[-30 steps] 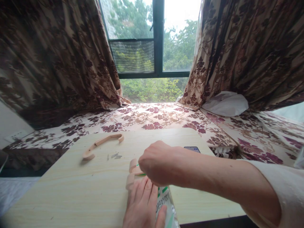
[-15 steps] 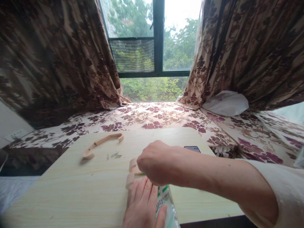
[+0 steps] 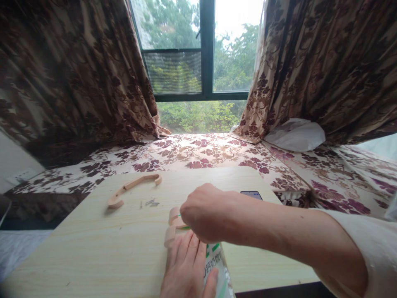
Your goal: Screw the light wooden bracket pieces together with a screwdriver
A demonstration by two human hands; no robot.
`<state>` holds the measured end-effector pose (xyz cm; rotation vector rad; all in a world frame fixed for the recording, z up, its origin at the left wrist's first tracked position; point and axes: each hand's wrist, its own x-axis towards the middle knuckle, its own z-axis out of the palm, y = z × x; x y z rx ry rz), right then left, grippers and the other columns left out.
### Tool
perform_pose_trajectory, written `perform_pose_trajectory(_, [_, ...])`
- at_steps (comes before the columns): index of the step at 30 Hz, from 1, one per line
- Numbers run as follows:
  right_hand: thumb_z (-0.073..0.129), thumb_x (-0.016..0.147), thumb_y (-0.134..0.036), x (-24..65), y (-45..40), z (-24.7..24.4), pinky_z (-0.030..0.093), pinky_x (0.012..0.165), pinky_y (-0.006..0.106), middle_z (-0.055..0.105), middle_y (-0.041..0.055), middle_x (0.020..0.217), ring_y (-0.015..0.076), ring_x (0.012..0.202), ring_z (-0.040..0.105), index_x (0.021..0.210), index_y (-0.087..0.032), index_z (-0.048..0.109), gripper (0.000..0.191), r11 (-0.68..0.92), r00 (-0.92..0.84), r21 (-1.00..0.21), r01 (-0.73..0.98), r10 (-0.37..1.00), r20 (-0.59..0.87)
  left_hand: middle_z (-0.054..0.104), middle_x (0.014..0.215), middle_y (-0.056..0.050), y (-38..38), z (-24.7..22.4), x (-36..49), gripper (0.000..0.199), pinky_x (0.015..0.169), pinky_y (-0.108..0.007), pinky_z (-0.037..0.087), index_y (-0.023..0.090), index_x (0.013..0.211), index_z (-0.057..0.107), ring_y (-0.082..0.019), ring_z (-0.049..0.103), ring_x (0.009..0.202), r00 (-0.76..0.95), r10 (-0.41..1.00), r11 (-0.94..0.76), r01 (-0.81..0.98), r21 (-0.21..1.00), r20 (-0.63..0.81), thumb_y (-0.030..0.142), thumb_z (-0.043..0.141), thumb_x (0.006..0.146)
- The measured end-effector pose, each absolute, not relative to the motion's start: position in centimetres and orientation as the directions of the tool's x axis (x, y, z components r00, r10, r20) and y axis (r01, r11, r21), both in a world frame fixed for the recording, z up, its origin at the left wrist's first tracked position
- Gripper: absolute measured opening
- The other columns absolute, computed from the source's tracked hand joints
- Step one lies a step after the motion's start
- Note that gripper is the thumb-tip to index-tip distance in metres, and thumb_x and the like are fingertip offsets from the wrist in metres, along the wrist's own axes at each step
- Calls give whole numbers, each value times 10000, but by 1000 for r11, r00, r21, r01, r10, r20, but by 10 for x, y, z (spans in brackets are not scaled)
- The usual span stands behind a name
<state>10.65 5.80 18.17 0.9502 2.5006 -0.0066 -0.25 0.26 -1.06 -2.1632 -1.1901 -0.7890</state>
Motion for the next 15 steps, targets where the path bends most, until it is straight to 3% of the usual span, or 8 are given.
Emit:
perform_pose_trajectory(3, [563, 765, -138, 106, 58, 182, 289, 460, 255, 701, 97, 708, 171, 596, 606, 783, -139, 713, 151, 759, -651, 157, 632, 630, -424, 673, 1070, -44, 3, -11, -1, 441, 896, -355, 369, 158, 1042, 630, -208, 552, 1019, 440, 551, -479, 863, -163, 709, 475, 420, 818])
perform_pose_trajectory(7, [570, 757, -133, 106, 58, 182, 283, 455, 260, 696, 97, 691, 165, 581, 599, 776, -137, 715, 147, 763, -656, 162, 625, 627, -420, 690, 972, -54, 6, -19, 5, 518, 879, -366, 356, 164, 945, 654, -204, 552, 971, 308, 503, -453, 890, -58, 807, 506, 269, 889])
perform_pose_trajectory(12, [585, 734, -134, 103, 59, 180, 262, 429, 263, 687, 83, 649, 148, 515, 555, 773, -142, 720, 141, 790, -685, 168, 590, 600, -413, 693, 919, -35, 15, -42, 7, 429, 850, -374, 362, 203, 925, 645, -214, 553, 905, 298, 450, -441, 894, -80, 842, 541, 399, 830])
perform_pose_trajectory(15, [590, 722, -126, 102, 59, 178, 246, 418, 267, 681, 79, 640, 139, 487, 525, 762, -138, 719, 136, 796, -693, 173, 580, 594, -409, 699, 896, -26, 20, -55, 11, 442, 853, -369, 363, 223, 952, 637, -205, 564, 905, 242, 414, -445, 895, -37, 878, 525, 326, 871])
